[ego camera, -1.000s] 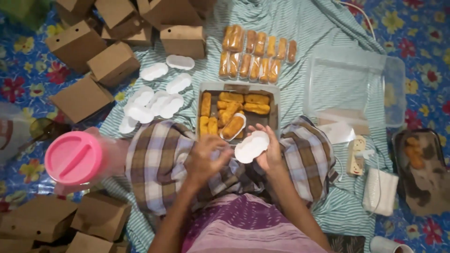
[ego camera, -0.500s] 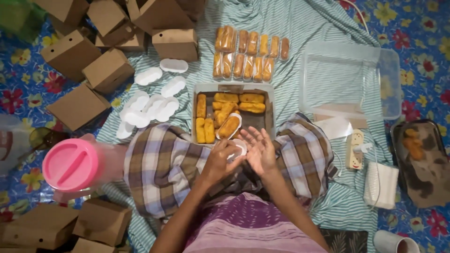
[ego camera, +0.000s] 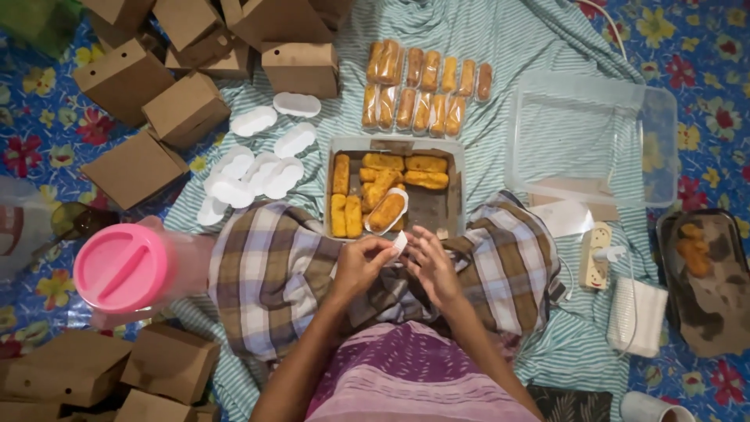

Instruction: A person manually wraps individual food items in paper and organizes them into a tray while sitting on the floor.

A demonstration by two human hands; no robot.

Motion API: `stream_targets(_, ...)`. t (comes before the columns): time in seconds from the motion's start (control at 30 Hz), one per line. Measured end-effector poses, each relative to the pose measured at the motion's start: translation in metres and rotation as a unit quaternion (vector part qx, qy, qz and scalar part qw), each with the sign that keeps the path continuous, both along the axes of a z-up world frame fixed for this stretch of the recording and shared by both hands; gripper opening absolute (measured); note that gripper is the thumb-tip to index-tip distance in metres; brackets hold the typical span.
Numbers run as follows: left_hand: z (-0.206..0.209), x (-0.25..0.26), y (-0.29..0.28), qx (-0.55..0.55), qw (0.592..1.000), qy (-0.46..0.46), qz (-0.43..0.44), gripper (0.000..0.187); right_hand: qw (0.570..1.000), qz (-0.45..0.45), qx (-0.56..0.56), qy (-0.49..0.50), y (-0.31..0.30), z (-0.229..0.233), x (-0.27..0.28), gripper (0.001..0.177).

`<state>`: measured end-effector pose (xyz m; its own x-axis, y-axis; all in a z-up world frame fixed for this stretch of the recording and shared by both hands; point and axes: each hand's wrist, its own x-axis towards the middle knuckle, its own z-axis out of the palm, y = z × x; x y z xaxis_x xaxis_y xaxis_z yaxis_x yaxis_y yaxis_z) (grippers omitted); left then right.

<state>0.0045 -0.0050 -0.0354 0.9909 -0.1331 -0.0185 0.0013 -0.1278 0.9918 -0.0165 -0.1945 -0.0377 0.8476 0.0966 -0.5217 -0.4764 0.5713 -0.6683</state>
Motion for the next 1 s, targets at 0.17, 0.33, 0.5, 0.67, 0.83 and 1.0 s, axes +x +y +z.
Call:
stream_targets(0.17, 0.027, 0.021, 0.039, 0.104, 0.988, -0.08, 0.084, 0.012, 0.913, 0.015, -0.363, -0.186, -0.032, -0.035, -0.017, 0.048)
stream_targets(0.33, 0.042, 0.065, 0.096, 0.182, 0.953, -0.171, 0.168, 0.007, 0.665, 0.073, -0.694, -0.267, -0.094, -0.009, -0.051, 0.047)
stream_targets(0.5, 0.026, 0.111, 0.136, 0.261, 0.908, -0.257, 0.205, 0.008, 0.524, 0.18, -0.813, -0.176, -0.125, -0.023, -0.109, 0.065)
stream_targets(0.67, -0.008, 0.165, 0.142, 0.215, 0.935, -0.224, 0.169, 0.007, 0.572, 0.122, -0.793, -0.17, -0.13, -0.043, -0.151, 0.064)
stream_targets(0.83, -0.005, 0.224, 0.127, 0.248, 0.907, -0.33, 0.09, 0.006, 0.58, 0.087, -0.792, -0.17, -0.137, -0.07, -0.17, 0.065)
stream_targets(1.0, -0.04, 0.233, 0.126, 0.343, 0.888, -0.296, 0.079, 0.035, 0.613, 0.099, -0.775, -0.12, -0.132, -0.048, -0.159, 0.061)
